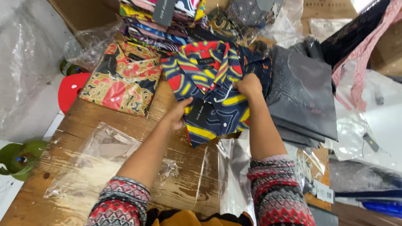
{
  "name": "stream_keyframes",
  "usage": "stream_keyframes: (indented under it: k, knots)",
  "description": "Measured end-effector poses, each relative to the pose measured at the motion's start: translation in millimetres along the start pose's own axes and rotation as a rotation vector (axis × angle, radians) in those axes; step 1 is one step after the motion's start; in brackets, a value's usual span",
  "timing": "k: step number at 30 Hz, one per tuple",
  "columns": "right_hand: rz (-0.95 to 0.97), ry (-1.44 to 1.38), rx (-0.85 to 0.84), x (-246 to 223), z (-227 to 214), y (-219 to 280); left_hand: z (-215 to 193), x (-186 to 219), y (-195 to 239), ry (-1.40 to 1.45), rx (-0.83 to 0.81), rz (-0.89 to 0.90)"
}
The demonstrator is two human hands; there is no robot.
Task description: The person folds patterned shirts and places them into clear plastic bags, then seals the bags. The person also handles black branded pouches, placing folded shirts inside and sealing them. The process is repeated for multiple shirts.
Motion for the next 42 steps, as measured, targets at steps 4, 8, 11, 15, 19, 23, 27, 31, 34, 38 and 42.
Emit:
stream_keyframes:
  k: [4,8,11,15,19,23,27,31,34,38,42]
  knots:
    - [-0.021,-0.944,-0.187,0.2,-2.8,9.5,8.5,-0.4,27.1,-0.102,0.057,0.142]
    - [-0.069,-1.005,-0.259,-9.7,-12.2,73.3,10.4,3.9,77.2,-0.296,0.130,0.302]
    - [-0.406,-0.381,0.121,-25.1,0.8,162.0,1.5,-23.8,130.9,-0.710,0.170,0.707]
    - [-0.330,-0.396,-0.150,-54.9,39.1,293.2,-20.9,-91.9,227.1,-0.771,0.046,0.750]
    - [-0.459,-0.690,-0.550,-87.0,67.6,394.2,-42.9,-146.1,297.3,-0.367,0.019,-0.087]
    - [-0.486,-0.447,-0.360,-92.2,116.0,462.5,-63.0,-166.5,330.9,-0.177,-0.314,-0.154]
    - [-0.285,-0.527,-0.320,-57.7,151.5,490.9,-112.4,-192.9,354.8,-0.480,-0.283,-0.062]
    - [0.012,-1.004,-0.227,-5.7,134.5,486.4,-150.7,-194.0,356.7,-1.400,0.292,0.581]
    - [-0.078,-0.924,-0.128,24.4,105.6,501.1,-160.7,-218.3,357.1,-1.825,0.225,0.541]
    - [-0.016,-0.869,-0.153,39.4,82.7,509.9,-167.8,-229.2,351.8,-1.974,0.227,0.525]
    - [-0.063,-0.919,-0.225,44.5,75.1,508.6,-168.0,-227.2,358.4,-1.985,0.255,0.508]
Point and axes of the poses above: each hand's wrist, its own y-axis away from the middle knuckle, its own z-axis out of the palm, x = y × z, the point moved 2 cm from there along -y, towards the middle knuckle, and after that the axes turned 3 degrees about -y, right-handed, at the moved point
